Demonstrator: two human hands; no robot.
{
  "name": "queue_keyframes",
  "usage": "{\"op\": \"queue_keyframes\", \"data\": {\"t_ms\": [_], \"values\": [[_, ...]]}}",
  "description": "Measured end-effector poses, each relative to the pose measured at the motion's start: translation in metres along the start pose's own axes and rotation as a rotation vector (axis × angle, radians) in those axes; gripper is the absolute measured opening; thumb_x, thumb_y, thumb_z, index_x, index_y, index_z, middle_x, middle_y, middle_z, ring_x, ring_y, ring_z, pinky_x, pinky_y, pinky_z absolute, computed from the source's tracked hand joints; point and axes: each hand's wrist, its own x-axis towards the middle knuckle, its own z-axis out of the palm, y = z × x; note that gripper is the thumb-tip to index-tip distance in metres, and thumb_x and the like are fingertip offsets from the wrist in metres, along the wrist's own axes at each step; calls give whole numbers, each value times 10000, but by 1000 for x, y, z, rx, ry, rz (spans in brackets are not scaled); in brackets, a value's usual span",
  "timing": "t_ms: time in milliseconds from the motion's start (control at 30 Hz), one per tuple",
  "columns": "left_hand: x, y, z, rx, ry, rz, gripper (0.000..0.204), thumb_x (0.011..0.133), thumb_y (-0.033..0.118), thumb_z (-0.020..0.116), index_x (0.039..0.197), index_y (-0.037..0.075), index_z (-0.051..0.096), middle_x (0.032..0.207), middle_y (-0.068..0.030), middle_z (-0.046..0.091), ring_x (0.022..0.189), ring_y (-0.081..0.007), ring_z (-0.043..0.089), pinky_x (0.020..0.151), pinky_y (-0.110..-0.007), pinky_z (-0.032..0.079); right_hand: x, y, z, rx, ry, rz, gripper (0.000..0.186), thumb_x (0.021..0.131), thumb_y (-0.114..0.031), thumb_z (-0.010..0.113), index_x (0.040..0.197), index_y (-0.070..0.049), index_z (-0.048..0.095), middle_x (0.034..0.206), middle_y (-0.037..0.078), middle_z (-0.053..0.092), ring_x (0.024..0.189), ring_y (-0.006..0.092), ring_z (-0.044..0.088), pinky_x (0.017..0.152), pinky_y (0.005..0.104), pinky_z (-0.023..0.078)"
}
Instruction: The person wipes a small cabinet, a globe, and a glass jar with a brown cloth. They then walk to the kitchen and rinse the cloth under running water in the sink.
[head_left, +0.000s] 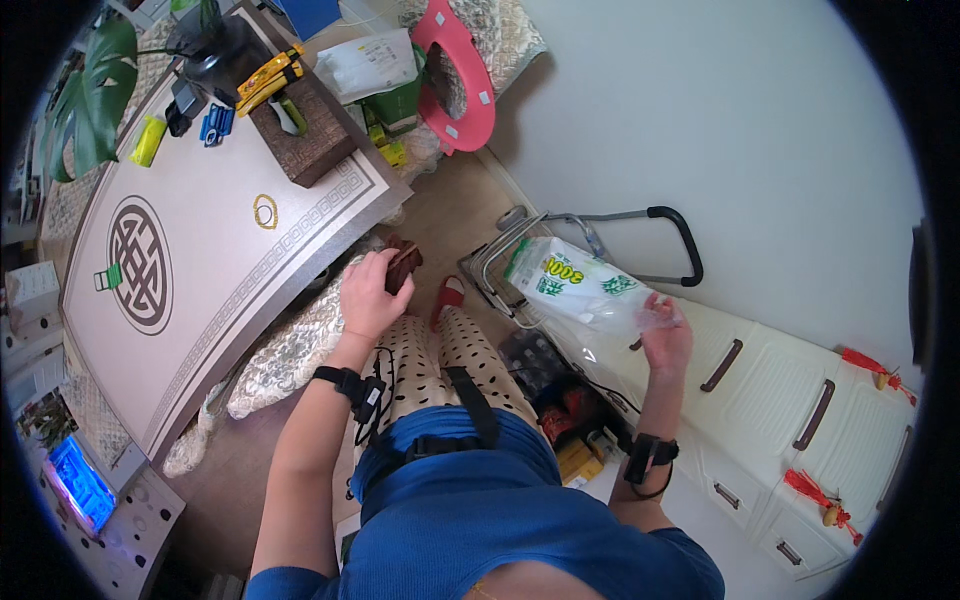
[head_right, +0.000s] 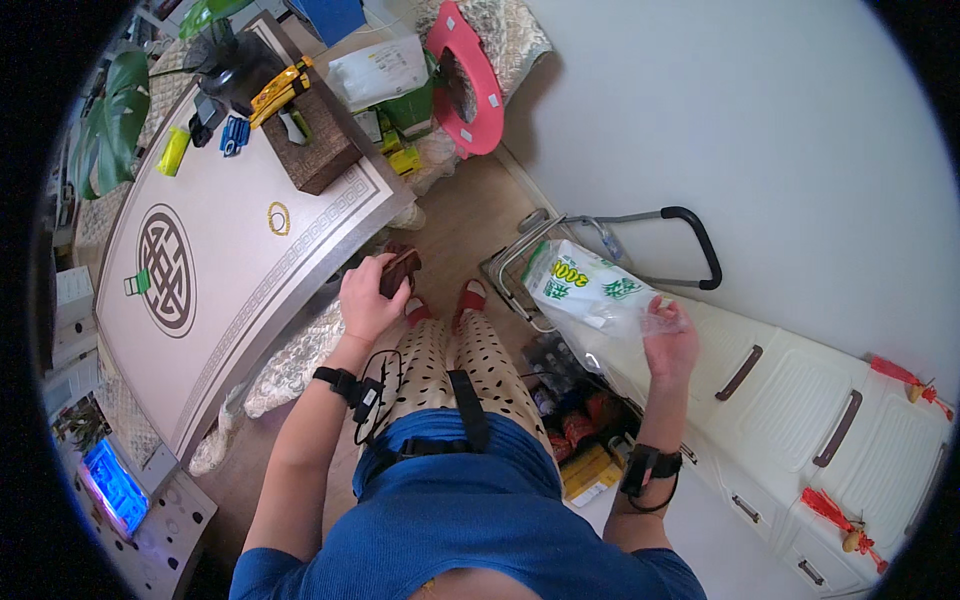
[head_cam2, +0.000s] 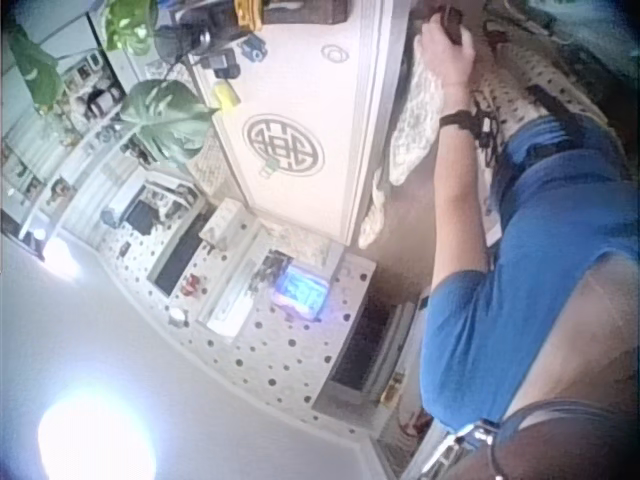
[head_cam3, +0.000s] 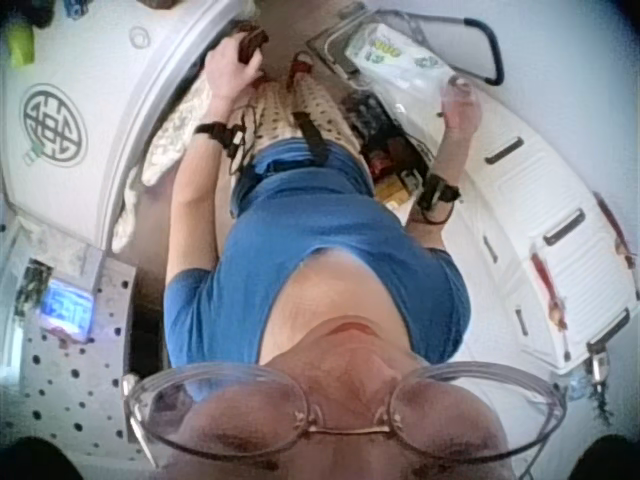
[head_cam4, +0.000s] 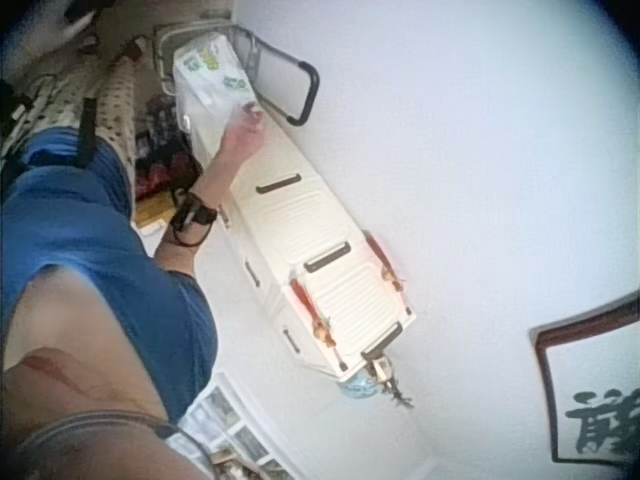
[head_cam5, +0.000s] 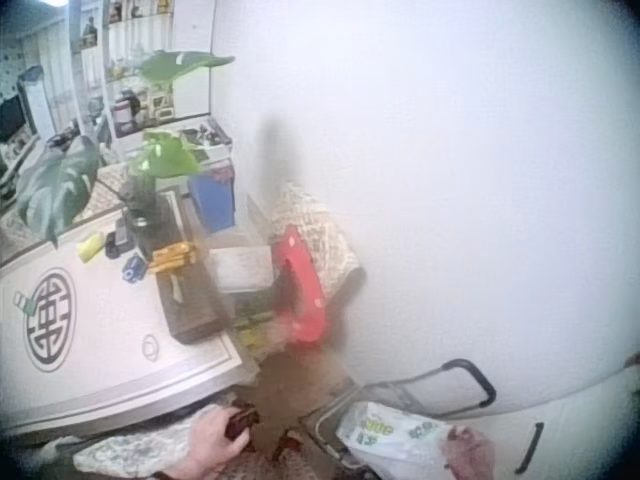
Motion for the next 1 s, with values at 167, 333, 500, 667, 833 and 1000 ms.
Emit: {"op": "queue_keyframes", "data": {"t_ms": [167,333,500,667,833,1000], "values": [[1,1,1,25,8,8,375,717,223,715,1047,75,614,861,-78,612,787,-266,604,702,-368,432,21,41,-31,154,228,29,211,754,99,469,943,6,472,868,91,552,1076,320,556,1090,685,259],[2,3,2,62,-14,-3,379,712,223,714,1048,76,614,879,-79,622,805,-265,612,705,-371,439,30,52,-31,273,332,49,220,831,113,432,1033,27,416,962,136,528,1097,340,542,1094,707,266],[3,7,4,101,-2,-8,382,709,227,717,1046,80,616,901,-86,628,815,-271,614,716,-370,451,98,6,-43,396,374,31,166,880,66,377,1038,44,423,973,152,532,1078,354,557,1086,705,290],[2,8,6,132,-10,-21,377,712,229,720,1045,82,618,898,-88,622,796,-279,609,710,-369,450,185,-3,-85,248,466,-36,222,960,-27,357,1156,57,421,960,145,562,1091,331,562,1073,668,333],[2,8,8,175,-21,-11,379,720,225,717,1054,75,617,910,-96,621,800,-284,608,708,-371,450,200,-51,-103,134,432,-42,339,961,-201,526,1243,-40,428,1061,131,564,1109,290,550,1057,609,375],[3,9,10,198,-26,9,381,731,223,711,1067,71,615,922,-95,621,814,-289,606,710,-375,451,214,-67,-120,-248,344,-42,482,876,-288,691,1250,-88,461,1130,137,544,1090,264,544,1046,529,404]]}}
